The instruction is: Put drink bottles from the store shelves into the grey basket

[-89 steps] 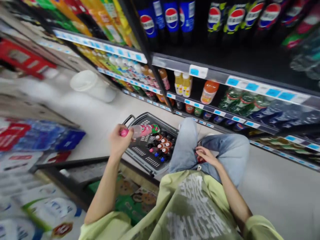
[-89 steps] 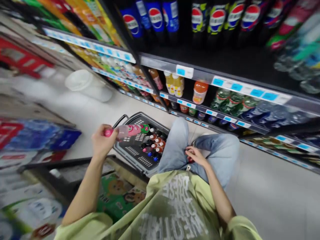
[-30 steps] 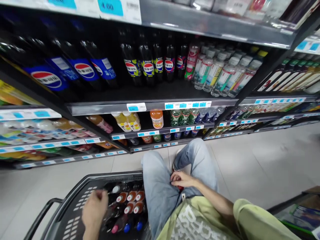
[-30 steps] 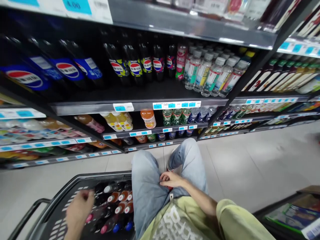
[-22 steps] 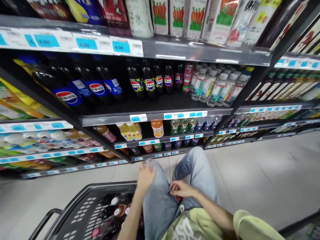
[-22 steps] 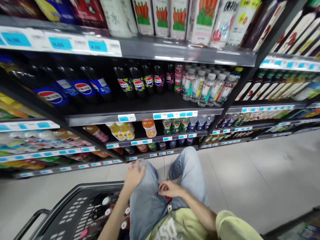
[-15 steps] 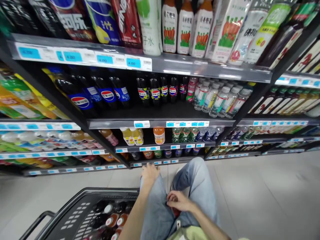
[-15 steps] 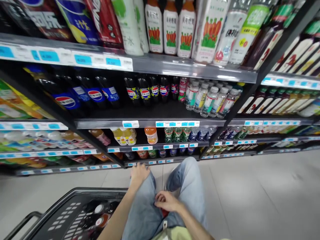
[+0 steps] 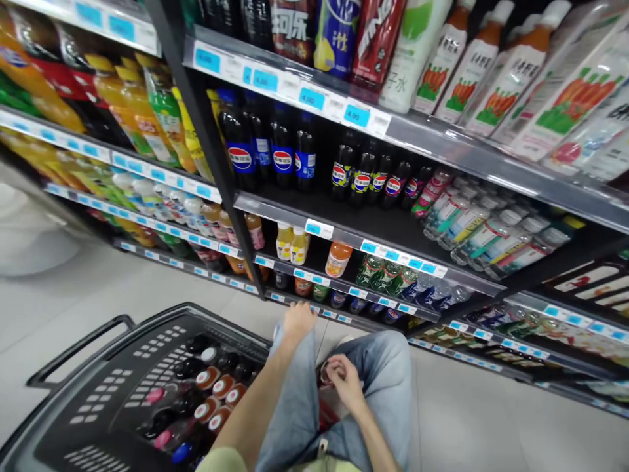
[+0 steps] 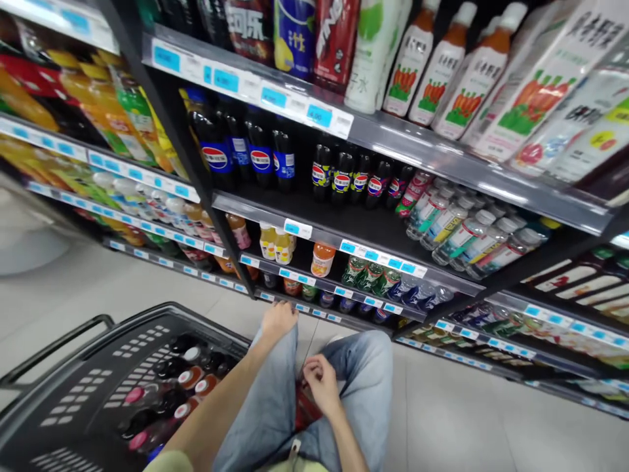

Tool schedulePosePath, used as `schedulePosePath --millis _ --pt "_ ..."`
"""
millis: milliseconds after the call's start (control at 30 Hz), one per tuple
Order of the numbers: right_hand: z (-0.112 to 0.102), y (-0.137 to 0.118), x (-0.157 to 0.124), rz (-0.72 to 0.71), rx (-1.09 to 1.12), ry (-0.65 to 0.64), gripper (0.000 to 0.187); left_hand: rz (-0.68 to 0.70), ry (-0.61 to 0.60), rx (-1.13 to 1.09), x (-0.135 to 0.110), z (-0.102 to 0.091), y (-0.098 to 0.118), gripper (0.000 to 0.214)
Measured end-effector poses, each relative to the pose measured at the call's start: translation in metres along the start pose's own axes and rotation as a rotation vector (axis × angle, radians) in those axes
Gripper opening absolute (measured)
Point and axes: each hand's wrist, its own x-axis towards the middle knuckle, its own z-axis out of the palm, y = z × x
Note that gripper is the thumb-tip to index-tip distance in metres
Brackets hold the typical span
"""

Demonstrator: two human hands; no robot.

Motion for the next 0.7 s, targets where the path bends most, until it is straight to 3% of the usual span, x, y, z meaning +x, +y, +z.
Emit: schedulePosePath --millis 100,300,467,600,700 --pt "-0.018 -0.050 0.018 -0.086 0.007 0.081 0.068 0.006 0.018 -0.026 -0.002 0.002 0.001 0.042" --pt "-0.054 -0.197 0.074 -0.403 0.029 0.169 0.050 0.003 0.070 -0.093 -0.001 0.007 0.000 0.034" --pt "-0.063 -0.308 0.125 -0.640 0.076 0.331 0.043 -0.007 0.042 -0.174 0.000 0.002 0.002 0.039" --pt "-0.068 -0.367 0.170 -0.697 0.093 0.550 0.042 0.028 -0.019 -0.216 -0.014 -0.009 0.011 0.044" --pt "-0.080 -0.383 0.217 -0.743 0.059 0.713 0.056 -0.018 -0.027 -0.245 -0.017 -0.007 0.015 0.040"
